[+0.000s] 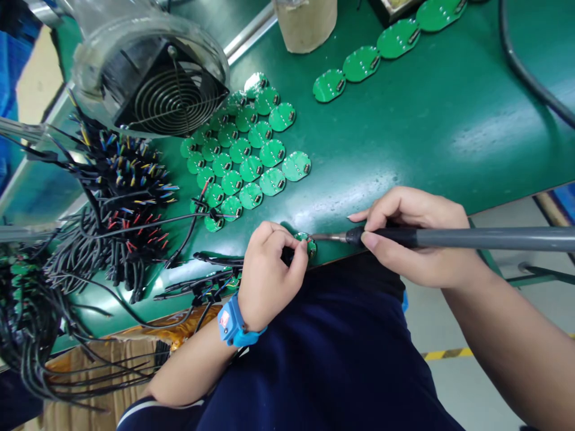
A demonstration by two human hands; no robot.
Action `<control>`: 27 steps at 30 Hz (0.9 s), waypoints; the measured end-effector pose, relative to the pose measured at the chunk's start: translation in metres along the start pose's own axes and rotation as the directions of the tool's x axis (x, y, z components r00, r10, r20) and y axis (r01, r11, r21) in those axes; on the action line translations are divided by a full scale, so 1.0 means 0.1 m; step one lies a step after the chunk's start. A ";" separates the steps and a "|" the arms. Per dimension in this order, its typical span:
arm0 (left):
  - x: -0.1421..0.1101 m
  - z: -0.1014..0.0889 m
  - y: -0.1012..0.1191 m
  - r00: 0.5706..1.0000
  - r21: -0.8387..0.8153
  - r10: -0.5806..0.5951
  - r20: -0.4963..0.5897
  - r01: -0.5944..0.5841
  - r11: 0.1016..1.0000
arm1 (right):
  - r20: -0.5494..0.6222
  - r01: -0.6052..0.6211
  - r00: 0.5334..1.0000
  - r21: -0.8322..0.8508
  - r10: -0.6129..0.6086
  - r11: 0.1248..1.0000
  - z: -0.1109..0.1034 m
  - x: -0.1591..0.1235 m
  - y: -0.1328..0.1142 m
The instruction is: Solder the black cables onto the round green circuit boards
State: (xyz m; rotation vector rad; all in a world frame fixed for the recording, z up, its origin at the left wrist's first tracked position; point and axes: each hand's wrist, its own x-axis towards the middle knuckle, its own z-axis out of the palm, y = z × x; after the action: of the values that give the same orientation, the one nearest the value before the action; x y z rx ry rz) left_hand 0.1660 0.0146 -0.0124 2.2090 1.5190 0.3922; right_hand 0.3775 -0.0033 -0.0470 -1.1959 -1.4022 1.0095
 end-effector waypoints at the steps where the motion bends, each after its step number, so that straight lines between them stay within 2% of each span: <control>1: 0.00 0.00 0.00 1.000 0.005 -0.003 0.004 0.003 1.000 | 0.000 -0.003 1.000 -0.002 0.003 1.000 0.00 0.00 0.00; 6: 0.01 -0.02 0.02 0.999 0.026 -0.019 0.030 0.018 1.000 | 0.021 0.011 1.000 0.002 -0.011 1.000 -0.02 0.00 0.01; 12: 0.01 -0.02 0.02 0.999 0.049 -0.030 0.041 0.028 0.998 | -0.068 0.051 0.997 0.227 -0.036 0.972 -0.03 0.03 0.02; 20: 0.02 -0.03 0.00 0.997 0.065 -0.019 0.072 0.014 0.998 | 0.012 0.038 0.999 0.016 -0.038 0.999 -0.02 -0.01 0.03; 27: 0.03 -0.04 0.01 0.996 0.064 -0.011 0.087 0.006 0.998 | -0.029 0.076 0.997 0.109 -0.074 0.991 -0.03 -0.01 0.05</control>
State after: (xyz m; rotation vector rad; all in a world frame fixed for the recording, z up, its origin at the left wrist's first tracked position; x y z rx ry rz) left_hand 0.1657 0.0181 -0.0085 2.2367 1.5132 0.2442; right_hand 0.3811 -0.0038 -0.0519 -1.0641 -1.3446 1.0026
